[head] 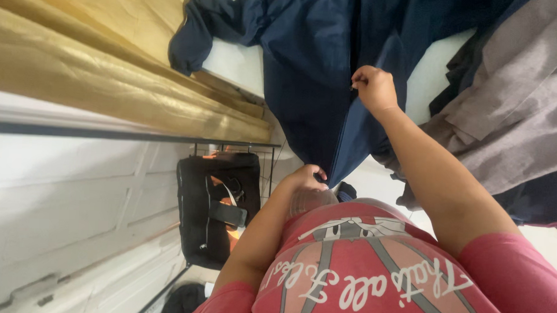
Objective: The person folds a dark blue jacket and places it on a hanger, then hangs it on a rack. They then fold a brown shirt, place it on a hanger, button the front, and hang it on the rack.
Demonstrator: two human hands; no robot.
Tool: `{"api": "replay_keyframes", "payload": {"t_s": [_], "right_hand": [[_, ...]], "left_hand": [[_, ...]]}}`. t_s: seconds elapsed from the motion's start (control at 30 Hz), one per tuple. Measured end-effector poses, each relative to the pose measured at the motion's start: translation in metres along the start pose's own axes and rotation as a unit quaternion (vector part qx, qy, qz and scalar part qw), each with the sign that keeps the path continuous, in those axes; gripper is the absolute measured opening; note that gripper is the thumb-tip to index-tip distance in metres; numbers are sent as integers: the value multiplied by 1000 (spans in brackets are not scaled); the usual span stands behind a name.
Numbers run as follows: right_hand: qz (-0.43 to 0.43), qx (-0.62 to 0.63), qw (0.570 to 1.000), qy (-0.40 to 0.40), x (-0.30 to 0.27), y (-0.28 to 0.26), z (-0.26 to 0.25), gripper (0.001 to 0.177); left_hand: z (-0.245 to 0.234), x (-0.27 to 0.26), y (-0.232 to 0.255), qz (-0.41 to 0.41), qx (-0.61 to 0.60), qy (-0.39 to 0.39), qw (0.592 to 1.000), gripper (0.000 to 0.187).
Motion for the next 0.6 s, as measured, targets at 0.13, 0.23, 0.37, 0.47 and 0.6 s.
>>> {"api": "replay_keyframes", "payload": {"t_s": [0.13,0.23,0.37,0.47,0.6], "right_hand": [[32,26,998,-50,15,5,6,12],[60,65,992,-89,26,8,11,11],[102,90,981,-136,32,12,20,11],[138,109,971,-164,38,19,26,11],[99,-5,987,-127,52,30,25,14]], "left_hand": [[-21,34,0,41,246,21,968,48],[-47,46,36,1,338,55,940,53],[-84,25,159,92,259,251,928,52],[-94,33,217,143,289,257,911,41],[-96,64,231,96,319,187,924,35]]}}
Point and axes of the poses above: each hand's wrist, its own x-axis towards the middle knuckle, its own z-axis out of the palm, y = z × x, the point moved 5 cm from there along x, towards the middle knuckle
